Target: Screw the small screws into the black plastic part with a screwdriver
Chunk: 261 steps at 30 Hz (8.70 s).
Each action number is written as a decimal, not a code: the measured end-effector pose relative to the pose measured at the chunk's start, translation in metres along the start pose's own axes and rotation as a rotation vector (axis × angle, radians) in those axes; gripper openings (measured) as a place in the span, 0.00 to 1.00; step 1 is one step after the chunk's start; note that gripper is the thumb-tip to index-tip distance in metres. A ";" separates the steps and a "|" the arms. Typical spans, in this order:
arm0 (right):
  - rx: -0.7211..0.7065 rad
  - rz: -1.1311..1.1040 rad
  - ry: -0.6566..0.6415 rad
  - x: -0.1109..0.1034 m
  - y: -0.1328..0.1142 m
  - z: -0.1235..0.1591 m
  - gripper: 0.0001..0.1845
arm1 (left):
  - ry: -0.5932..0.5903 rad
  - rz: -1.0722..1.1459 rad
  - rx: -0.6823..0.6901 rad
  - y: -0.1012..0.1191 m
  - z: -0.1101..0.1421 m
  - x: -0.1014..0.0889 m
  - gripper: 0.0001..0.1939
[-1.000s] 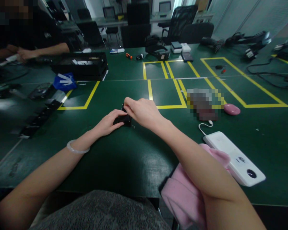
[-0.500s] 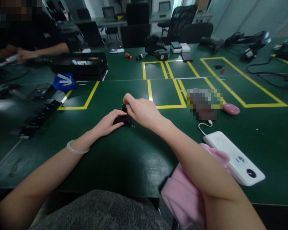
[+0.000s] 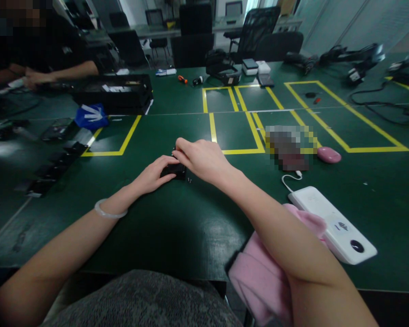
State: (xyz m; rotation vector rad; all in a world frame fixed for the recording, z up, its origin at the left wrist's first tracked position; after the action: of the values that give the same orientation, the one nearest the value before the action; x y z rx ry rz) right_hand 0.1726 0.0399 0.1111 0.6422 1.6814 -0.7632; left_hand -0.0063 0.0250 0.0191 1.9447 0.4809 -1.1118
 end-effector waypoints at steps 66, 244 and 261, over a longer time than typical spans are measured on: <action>-0.015 -0.058 0.006 0.000 0.001 0.000 0.19 | -0.013 0.000 -0.020 0.002 -0.001 -0.001 0.18; -0.039 -0.093 0.043 0.004 0.004 -0.001 0.19 | 0.300 -0.020 0.023 0.007 -0.017 -0.006 0.07; -0.009 -0.052 0.013 0.004 0.007 -0.002 0.19 | 0.282 -0.006 0.020 0.007 -0.017 -0.005 0.07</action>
State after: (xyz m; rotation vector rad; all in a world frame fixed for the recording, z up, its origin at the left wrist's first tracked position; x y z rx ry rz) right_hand 0.1754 0.0464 0.1064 0.6003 1.7186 -0.7895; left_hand 0.0048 0.0352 0.0314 2.1303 0.6288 -0.8510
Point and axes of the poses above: each hand's wrist, its own z-axis away from the middle knuckle, its own x-axis out of the palm, y = z × x, the point moved 4 cm from there along -z, towards the middle knuckle, and after that the axes turned 2 degrees about -y, right-handed, at the moved point
